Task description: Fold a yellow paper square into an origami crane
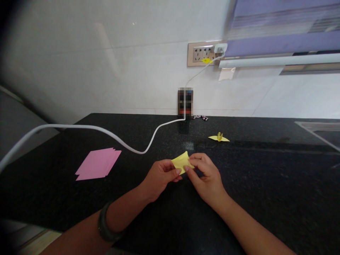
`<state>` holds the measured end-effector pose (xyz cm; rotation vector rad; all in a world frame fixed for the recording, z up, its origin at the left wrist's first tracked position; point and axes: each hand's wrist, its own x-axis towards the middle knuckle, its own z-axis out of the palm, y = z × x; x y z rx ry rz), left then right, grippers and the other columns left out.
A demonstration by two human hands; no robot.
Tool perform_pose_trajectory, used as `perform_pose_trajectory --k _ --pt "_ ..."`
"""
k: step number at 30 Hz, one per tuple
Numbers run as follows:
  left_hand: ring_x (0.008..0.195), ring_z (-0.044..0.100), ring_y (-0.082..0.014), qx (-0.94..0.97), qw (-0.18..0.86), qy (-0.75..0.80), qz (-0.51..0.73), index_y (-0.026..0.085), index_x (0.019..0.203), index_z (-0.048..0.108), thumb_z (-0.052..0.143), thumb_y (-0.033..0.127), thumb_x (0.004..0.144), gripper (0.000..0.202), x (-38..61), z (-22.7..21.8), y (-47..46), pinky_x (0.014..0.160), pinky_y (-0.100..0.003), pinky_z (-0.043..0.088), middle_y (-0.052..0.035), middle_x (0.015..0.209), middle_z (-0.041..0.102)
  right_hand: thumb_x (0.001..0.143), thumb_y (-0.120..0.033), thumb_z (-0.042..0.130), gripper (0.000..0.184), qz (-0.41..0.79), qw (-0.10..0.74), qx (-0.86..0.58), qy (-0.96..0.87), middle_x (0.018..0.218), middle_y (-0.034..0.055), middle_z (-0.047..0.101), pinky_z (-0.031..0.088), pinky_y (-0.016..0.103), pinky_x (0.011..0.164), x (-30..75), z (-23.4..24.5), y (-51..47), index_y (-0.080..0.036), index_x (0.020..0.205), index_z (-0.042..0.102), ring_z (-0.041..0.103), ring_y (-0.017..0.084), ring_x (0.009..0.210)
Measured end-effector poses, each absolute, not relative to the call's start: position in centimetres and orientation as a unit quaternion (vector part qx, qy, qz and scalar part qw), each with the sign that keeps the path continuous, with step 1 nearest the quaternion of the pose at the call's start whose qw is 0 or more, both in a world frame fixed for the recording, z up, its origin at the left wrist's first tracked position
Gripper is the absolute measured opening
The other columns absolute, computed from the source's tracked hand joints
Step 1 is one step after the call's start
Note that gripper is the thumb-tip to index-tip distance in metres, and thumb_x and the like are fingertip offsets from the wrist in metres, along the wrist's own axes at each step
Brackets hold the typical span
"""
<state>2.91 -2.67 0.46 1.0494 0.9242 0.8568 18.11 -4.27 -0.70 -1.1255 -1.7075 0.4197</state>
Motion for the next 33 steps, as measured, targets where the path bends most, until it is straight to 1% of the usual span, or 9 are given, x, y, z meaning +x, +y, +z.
perform_pose_trajectory --k 5,8,12,15,17,20,25,30,33 --pt "0.058 0.057 -0.0107 0.469 0.692 0.416 0.359 0.011 0.07 0.059 0.06 0.027 0.066 0.016 2.88 0.1 -2.75 0.056 -0.022 0.042 -0.0042 0.067 0.061 0.074 -0.017 0.055 0.014 0.136 0.514 -0.455 -0.715 0.084 0.0036 0.053 0.045 0.032 0.067 18.12 -0.4 -4.59 -0.025 0.083 0.062 0.054 0.017 0.078" --pt "0.058 0.056 -0.0105 0.48 0.684 0.412 0.364 0.012 0.069 0.06 0.06 0.027 0.067 0.016 2.84 0.16 -2.77 0.056 -0.022 0.042 -0.0038 0.065 0.061 0.073 -0.015 0.056 0.018 0.122 0.498 -0.442 -0.736 0.086 0.0042 0.053 0.045 0.033 0.069 18.22 -0.35 -4.68 -0.025 0.087 0.062 0.053 0.017 0.082" --pt "0.057 0.053 -0.0088 0.494 0.674 0.388 0.39 0.012 0.072 0.064 0.059 0.025 0.067 0.015 2.93 0.5 -2.81 0.057 -0.02 0.04 -0.0022 0.063 0.061 0.072 -0.012 0.054 0.027 0.084 0.454 -0.429 -0.777 0.096 0.0061 0.05 0.045 0.034 0.072 18.48 -0.51 -4.68 -0.026 0.095 0.061 0.05 0.019 0.09" --pt "0.052 0.048 -0.0071 0.482 0.668 0.388 0.413 0.011 0.07 0.066 0.061 0.024 0.064 0.015 3.05 0.73 -2.86 0.054 -0.019 0.038 0.0 0.056 0.058 0.072 -0.012 0.055 0.033 0.04 0.431 -0.402 -0.807 0.104 0.0068 0.047 0.046 0.034 0.069 18.69 -0.61 -4.71 -0.028 0.1 0.059 0.047 0.021 0.094" --pt "0.05 0.048 -0.0069 0.459 0.678 0.389 0.421 0.011 0.069 0.066 0.063 0.024 0.062 0.014 3.09 0.83 -2.89 0.053 -0.019 0.038 0.0006 0.054 0.057 0.071 -0.012 0.056 0.037 0.012 0.416 -0.387 -0.823 0.105 0.0071 0.046 0.045 0.036 0.071 18.77 -0.57 -4.77 -0.029 0.104 0.058 0.045 0.023 0.096" --pt "0.053 0.051 -0.0077 0.421 0.706 0.38 0.424 0.012 0.073 0.066 0.064 0.023 0.061 0.016 3.04 0.81 -2.9 0.056 -0.021 0.039 -0.0006 0.06 0.06 0.071 -0.012 0.057 0.04 -0.009 0.402 -0.382 -0.832 0.106 0.0076 0.045 0.043 0.038 0.073 18.76 -0.38 -4.86 -0.029 0.107 0.056 0.044 0.023 0.096" --pt "0.064 0.055 -0.0089 0.412 0.734 0.348 0.412 0.018 0.095 0.061 0.065 0.022 0.062 0.033 2.86 0.39 -2.8 0.061 -0.022 0.043 -0.0022 0.077 0.063 0.072 -0.011 0.054 0.039 0.012 0.403 -0.388 -0.829 0.104 0.008 0.047 0.044 0.036 0.071 18.6 -0.08 -4.98 -0.027 0.108 0.055 0.045 0.022 0.095" --pt "0.065 0.056 -0.0099 0.44 0.736 0.337 0.389 0.014 0.09 0.063 0.06 0.028 0.067 0.027 2.74 0.28 -2.78 0.063 -0.023 0.043 -0.0042 0.076 0.063 0.072 -0.012 0.053 0.037 0.02 0.41 -0.399 -0.82 0.102 0.0092 0.049 0.044 0.036 0.071 18.49 0.05 -5.01 -0.023 0.107 0.056 0.047 0.022 0.093" --pt "0.068 0.058 -0.0115 0.422 0.755 0.319 0.388 0.012 0.089 0.063 0.059 0.023 0.068 0.023 2.64 0.37 -2.71 0.067 -0.025 0.044 -0.0053 0.077 0.063 0.073 -0.014 0.053 0.036 0.031 0.395 -0.411 -0.821 0.102 0.0098 0.049 0.044 0.036 0.071 18.48 0.08 -4.98 -0.022 0.108 0.056 0.047 0.022 0.093"
